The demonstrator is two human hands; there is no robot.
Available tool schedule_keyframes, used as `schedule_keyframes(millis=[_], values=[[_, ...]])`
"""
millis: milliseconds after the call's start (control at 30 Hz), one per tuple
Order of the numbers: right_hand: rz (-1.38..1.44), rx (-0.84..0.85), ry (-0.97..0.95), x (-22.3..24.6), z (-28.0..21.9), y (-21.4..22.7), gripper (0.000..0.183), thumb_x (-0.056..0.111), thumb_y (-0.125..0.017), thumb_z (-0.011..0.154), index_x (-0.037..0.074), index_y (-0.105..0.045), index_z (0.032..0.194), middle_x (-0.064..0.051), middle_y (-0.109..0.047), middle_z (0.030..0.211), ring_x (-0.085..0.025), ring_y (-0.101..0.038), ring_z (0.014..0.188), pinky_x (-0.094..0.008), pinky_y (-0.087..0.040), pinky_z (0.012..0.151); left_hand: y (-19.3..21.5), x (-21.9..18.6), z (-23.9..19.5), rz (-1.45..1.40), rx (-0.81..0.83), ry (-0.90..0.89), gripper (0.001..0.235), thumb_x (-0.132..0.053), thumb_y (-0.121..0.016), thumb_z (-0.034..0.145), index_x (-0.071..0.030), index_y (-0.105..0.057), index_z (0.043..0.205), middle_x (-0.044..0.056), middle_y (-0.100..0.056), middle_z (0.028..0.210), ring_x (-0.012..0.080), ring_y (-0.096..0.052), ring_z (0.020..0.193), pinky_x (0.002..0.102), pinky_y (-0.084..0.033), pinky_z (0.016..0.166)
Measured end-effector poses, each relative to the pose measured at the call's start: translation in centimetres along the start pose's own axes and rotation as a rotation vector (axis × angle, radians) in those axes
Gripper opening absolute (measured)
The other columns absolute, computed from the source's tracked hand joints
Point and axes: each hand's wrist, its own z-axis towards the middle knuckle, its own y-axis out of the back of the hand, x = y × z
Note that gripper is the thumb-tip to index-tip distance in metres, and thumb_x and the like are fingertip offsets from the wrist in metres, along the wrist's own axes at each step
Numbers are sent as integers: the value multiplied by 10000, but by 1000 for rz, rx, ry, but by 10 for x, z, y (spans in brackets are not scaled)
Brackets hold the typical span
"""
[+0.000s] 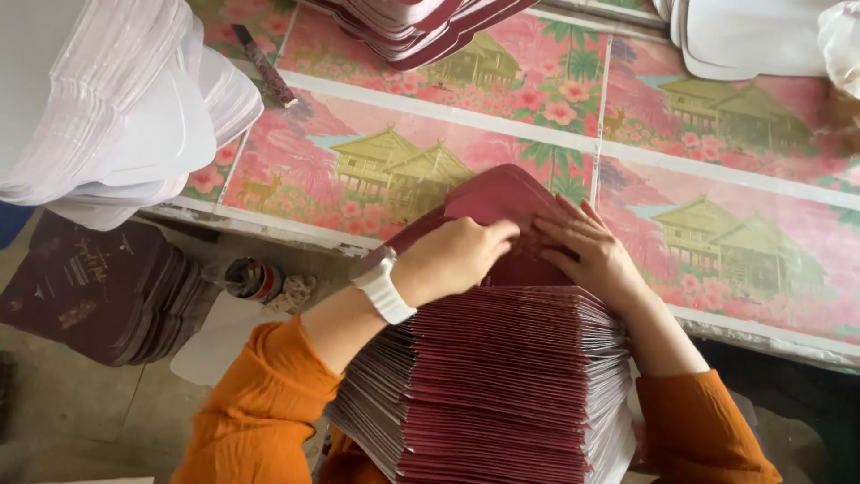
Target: Folding and stacking printed envelopes in a print shop finishing area.
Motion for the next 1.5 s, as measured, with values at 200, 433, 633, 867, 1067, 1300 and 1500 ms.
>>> schedule_keyframes(millis=[200,433,633,867,1067,1300,1500], values=[[558,225,-41,57,24,50,160,178,-693,806,79,-763,911,-113,-750,860,-344,-706,907,-547,-452,955,-2,-20,-6,402,-154,-258,452,-299,-723,794,-167,-589,1205,98,-603,1059,276,-631,950,388,-531,741],[159,-11,-35,15,16,27,453,250,-718,814,37,-638,1206,-184,-645,1135,-391,-616,1058,-518,-472,921,-24,-28,-33,362,-11,-255,235,-280,-482,950,-168,-658,843,14,-637,589,196,-654,519,310,-559,503],[73,63,-25,12,-2,14,206,185,-750,769,82,-739,947,-113,-717,967,-309,-619,1099,-549,-262,1119,-28,-41,-42,386,-34,-258,301,-358,-494,930,-128,-688,933,131,-695,1056,449,-526,1196,765,-327,900],[619,300,-16,48,25,62,262,232,-605,864,16,-750,903,-174,-746,895,-353,-692,963,-590,-319,1038,-7,-59,-45,472,-57,-276,259,-327,-543,914,-225,-597,1146,156,-539,1302,416,-520,1024,578,-437,801],[213,202,-302,13,9,33,593,297,-720,762,163,-557,1316,-113,-557,1321,-354,-483,1238,-522,-379,1025,-24,-42,-43,486,-87,-294,273,-275,-563,923,-108,-501,1129,12,-580,489,174,-587,414,283,-520,493],[24,19,-102,1,-18,9,364,215,-784,721,165,-709,1074,-34,-671,1173,-305,-484,1304,-507,-312,1102,-27,-34,-33,452,-96,-227,257,-405,-559,885,-205,-691,977,111,-648,1177,405,-495,1234,699,-354,933],[571,198,-32,45,14,62,181,183,-620,858,61,-735,926,-141,-735,955,-336,-660,1047,-563,-287,1089,-15,-34,-33,333,-50,-164,452,-485,-571,858,-304,-546,1271,201,-640,1139,419,-669,874,502,-495,760]])
